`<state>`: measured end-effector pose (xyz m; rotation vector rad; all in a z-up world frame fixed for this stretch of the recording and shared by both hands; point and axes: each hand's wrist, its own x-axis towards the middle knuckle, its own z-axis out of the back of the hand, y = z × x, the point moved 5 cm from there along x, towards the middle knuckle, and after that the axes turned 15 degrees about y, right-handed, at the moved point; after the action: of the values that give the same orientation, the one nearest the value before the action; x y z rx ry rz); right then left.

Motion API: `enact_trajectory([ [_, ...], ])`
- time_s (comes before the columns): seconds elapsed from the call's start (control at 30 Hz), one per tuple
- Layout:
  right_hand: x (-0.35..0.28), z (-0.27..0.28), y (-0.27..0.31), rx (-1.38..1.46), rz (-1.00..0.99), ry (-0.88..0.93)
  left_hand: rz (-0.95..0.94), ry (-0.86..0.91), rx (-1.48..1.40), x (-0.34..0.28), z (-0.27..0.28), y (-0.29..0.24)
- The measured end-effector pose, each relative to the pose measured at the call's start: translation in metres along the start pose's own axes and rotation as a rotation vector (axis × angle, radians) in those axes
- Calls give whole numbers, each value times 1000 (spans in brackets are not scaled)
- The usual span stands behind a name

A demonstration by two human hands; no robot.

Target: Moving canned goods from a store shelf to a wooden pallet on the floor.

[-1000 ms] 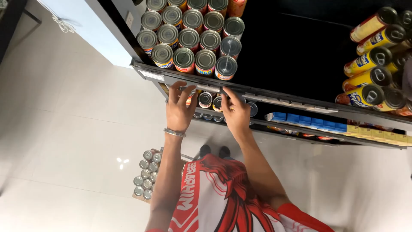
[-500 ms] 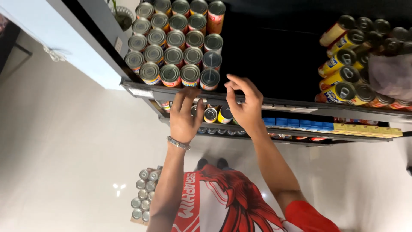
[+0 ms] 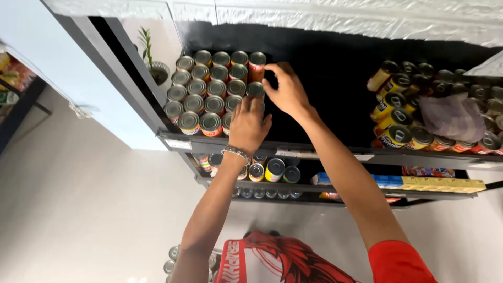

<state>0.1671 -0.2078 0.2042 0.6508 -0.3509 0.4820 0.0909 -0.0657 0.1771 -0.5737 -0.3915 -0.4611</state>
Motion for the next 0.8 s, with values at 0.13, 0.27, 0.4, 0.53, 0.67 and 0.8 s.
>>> enact_trajectory([
  [0.13, 14, -23, -19, -67, -28, 38, 28, 124, -22, 12, -16, 6],
  [0.27, 21, -50, -46, -55, -74, 34, 78, 225, 104, 8, -43, 16],
  [0.4, 34, -72, -77, -105, -165, 71, 134, 267, 255, 11, -62, 18],
  [0.53, 52, -76, -94, -128, -274, 97, 186, 350, 304, 28, -71, 14],
  [0.67, 82, -90, -122, -135, -230, 60, 302, 415, 390, 39, -84, 20],
  [0.8, 98, -94, -116, -212, -181, 156, 369, 516, 499, 43, -77, 17],
])
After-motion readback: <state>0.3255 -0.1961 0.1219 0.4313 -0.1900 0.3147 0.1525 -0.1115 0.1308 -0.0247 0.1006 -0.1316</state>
